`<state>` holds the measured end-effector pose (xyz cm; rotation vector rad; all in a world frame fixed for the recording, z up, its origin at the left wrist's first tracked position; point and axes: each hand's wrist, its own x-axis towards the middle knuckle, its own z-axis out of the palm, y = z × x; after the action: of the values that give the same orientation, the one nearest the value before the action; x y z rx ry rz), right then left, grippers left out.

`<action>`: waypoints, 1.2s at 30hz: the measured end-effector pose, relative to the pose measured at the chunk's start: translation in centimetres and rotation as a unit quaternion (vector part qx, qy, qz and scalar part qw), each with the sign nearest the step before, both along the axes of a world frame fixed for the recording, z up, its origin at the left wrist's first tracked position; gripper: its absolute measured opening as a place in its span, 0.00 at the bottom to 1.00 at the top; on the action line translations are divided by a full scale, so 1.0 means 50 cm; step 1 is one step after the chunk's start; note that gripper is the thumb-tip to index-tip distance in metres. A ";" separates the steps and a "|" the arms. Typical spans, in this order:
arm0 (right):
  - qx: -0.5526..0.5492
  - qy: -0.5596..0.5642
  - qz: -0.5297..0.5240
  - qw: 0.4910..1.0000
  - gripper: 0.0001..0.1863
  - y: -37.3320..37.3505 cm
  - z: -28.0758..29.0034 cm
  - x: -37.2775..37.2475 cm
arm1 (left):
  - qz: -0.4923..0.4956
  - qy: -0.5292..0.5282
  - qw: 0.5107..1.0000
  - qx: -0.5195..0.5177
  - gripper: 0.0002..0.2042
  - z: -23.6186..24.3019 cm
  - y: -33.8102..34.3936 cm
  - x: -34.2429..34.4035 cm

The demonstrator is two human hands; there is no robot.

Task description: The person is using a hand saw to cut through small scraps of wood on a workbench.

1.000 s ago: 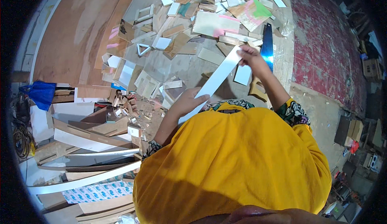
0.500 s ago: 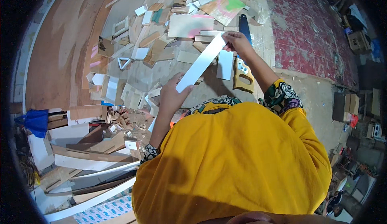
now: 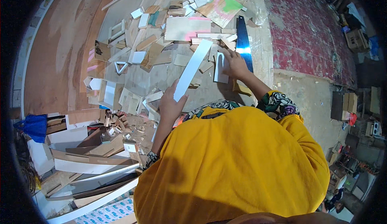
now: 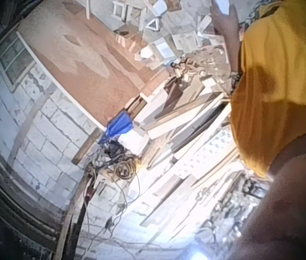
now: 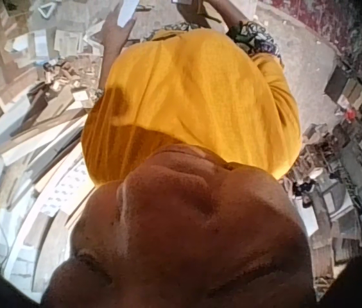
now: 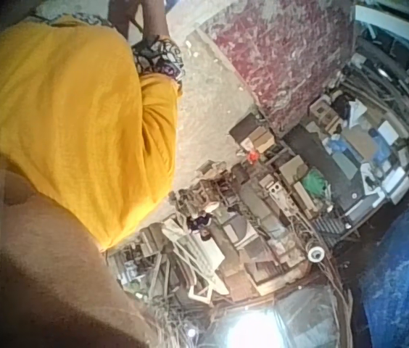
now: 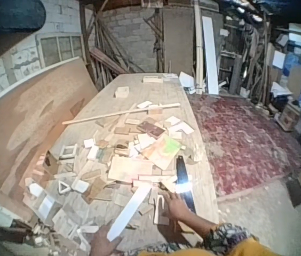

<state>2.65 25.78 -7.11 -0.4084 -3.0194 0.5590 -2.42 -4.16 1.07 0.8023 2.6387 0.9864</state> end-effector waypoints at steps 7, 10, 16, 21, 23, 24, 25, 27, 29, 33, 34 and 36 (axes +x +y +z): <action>0.034 -0.112 -0.010 0.993 0.47 0.015 -0.006 -0.023 | 0.045 -0.074 0.995 0.043 0.31 -0.020 -0.026 -0.003; 0.019 -0.087 -0.011 0.996 0.33 0.048 -0.019 -0.048 | 0.046 -0.067 0.994 0.067 0.31 -0.030 -0.035 -0.002; -0.458 -0.106 -0.065 0.880 0.15 0.112 -0.001 -0.123 | 0.057 -0.078 0.992 0.080 0.31 -0.032 -0.042 0.009; -0.171 0.099 -0.023 0.980 0.20 0.062 0.058 -0.139 | 0.059 -0.092 0.989 0.097 0.31 -0.026 -0.032 0.010; -0.430 0.059 -0.031 0.900 0.19 0.035 0.080 -0.143 | 0.053 -0.079 0.990 0.099 0.31 -0.021 -0.027 0.010; -0.594 0.006 -0.056 0.802 0.19 0.022 0.095 -0.143 | 0.048 -0.064 0.993 0.092 0.31 -0.018 -0.024 0.009; -0.661 -0.012 -0.069 0.747 0.20 -0.001 0.124 -0.136 | 0.044 -0.050 0.994 0.084 0.32 -0.016 -0.024 0.010; -0.672 -0.005 -0.078 0.736 0.18 -0.031 0.135 -0.130 | 0.040 -0.041 0.996 0.065 0.32 -0.008 -0.023 0.013; -0.676 0.007 -0.092 0.731 0.14 -0.045 0.136 -0.132 | 0.034 -0.032 0.998 0.046 0.32 -0.001 -0.018 0.016; -0.693 0.013 -0.083 0.716 0.11 -0.039 0.127 -0.126 | 0.036 -0.019 0.999 0.022 0.32 0.010 -0.019 0.020; -0.695 0.010 -0.082 0.714 0.11 -0.039 0.130 -0.124 | 0.036 -0.019 0.999 0.016 0.32 0.011 -0.020 0.022; -0.698 0.008 -0.080 0.712 0.10 -0.040 0.135 -0.118 | 0.033 -0.023 0.999 0.027 0.32 0.008 -0.025 0.025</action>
<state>-3.27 23.80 -0.36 -0.6043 -1.8123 2.6279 -1.17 -5.40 1.49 0.6983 2.6250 1.0842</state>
